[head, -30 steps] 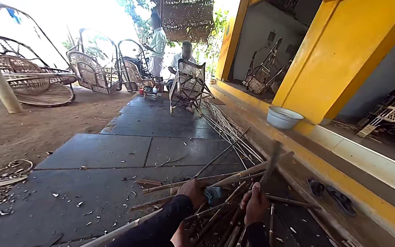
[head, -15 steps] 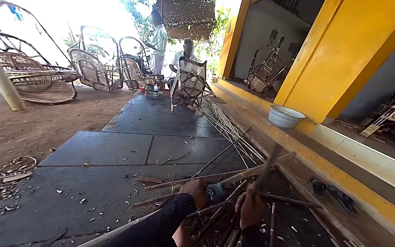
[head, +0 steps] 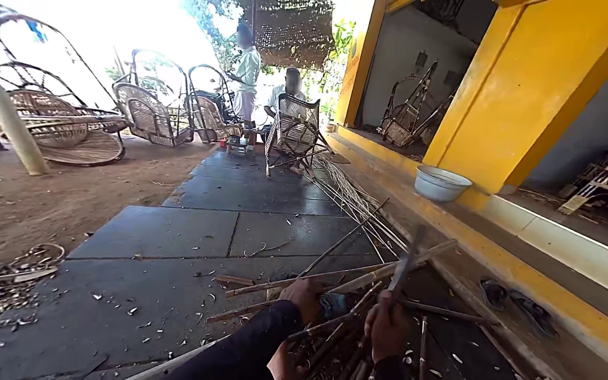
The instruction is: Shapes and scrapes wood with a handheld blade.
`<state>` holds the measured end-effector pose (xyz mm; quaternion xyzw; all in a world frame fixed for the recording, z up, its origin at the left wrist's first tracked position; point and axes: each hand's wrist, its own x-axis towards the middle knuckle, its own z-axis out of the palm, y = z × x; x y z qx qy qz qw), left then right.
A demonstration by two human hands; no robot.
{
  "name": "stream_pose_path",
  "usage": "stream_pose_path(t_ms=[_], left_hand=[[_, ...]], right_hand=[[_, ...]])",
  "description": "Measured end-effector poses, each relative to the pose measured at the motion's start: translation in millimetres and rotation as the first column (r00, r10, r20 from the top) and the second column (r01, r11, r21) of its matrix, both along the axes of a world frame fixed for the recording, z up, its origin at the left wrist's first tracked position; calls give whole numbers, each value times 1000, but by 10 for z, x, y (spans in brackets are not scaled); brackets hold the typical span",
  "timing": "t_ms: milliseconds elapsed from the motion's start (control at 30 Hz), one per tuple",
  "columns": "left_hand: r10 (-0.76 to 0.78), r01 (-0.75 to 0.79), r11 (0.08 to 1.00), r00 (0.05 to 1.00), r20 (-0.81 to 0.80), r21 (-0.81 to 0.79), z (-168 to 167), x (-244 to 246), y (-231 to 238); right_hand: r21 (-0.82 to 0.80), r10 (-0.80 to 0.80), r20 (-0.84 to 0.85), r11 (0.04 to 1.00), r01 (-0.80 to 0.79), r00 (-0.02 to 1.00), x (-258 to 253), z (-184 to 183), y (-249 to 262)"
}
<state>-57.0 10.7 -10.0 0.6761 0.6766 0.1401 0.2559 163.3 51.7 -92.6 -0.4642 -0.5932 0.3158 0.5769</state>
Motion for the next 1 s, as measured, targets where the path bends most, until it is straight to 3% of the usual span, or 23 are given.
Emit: stream_pose_path(t_ms=[67, 100, 133, 200, 233, 300, 333, 367, 433, 467, 567, 600, 700, 733, 800, 833, 867, 933, 967, 1000], left_hand=[[9, -9, 1000, 1000, 0, -14, -40, -38, 42], [10, -10, 1000, 1000, 1, -21, -41, -41, 52], [8, -8, 999, 1000, -7, -32, -23, -25, 44], [2, -4, 998, 1000, -23, -59, 65, 26, -4], [6, -7, 997, 1000, -17, -73, 79, 45, -32], [13, -14, 997, 1000, -17, -75, 46, 16, -17], [10, -11, 997, 1000, -14, -73, 26, -1, 5], [2, -2, 997, 1000, -9, -80, 24, 5, 6], [-27, 27, 997, 1000, 6, -77, 32, 31, 14], [-35, 36, 996, 999, 17, -79, 26, 43, 0], [-36, 37, 998, 999, 19, -50, -36, 10, 35], [-45, 45, 998, 999, 23, -43, -40, 13, 41], [-81, 82, 996, 996, 29, -36, -4, 43, 9], [-79, 81, 995, 996, 33, -51, -6, 55, -11], [-66, 67, 996, 998, 19, -61, -31, 32, 6], [-63, 64, 996, 998, 16, -64, -36, 22, 23], [-68, 69, 995, 998, 16, -69, -38, 29, 22], [-81, 81, 993, 997, 8, -81, 3, 62, 12], [-83, 83, 992, 997, 8, -93, 17, 80, -7], [-78, 78, 991, 997, 5, -108, 22, 88, -24]], right_hand=[[132, 44, 386, 986, -103, 922, -43, -66, -47], [144, 34, 427, 984, -105, 904, -51, -49, -50], [114, 30, 339, 991, -73, 940, -25, -19, -27], [17, -13, 22, 1000, 12, 1000, 16, 43, 70], [20, -7, 37, 1000, 6, 999, 26, 21, 69], [110, 41, 378, 990, -89, 925, 8, -81, -17], [128, 42, 441, 986, -109, 897, -3, -108, -42], [117, 48, 375, 988, -99, 926, 34, -113, -50], [14, -6, 17, 1000, 6, 1000, 116, -35, 6], [-14, -39, -58, 999, 38, 998, 121, -24, 13], [114, 40, 377, 990, -89, 925, 93, -133, -127], [122, 28, 395, 989, -83, 918, 94, -130, -149], [2, -34, -47, 999, 34, 998, 129, -17, -72], [-1, -20, -23, 1000, 20, 1000, 133, -24, -86], [59, 58, 282, 995, -78, 958, 124, -77, -158], [81, 47, 336, 994, -78, 941, 118, -88, -159], [74, 42, 252, 995, -63, 967, 146, -91, -151], [-33, -14, -82, 999, 12, 997, 182, -26, -81], [-55, -23, -108, 998, 17, 994, 180, -21, -85], [-6, 24, 26, 1000, -24, 999, 175, -68, -137]])
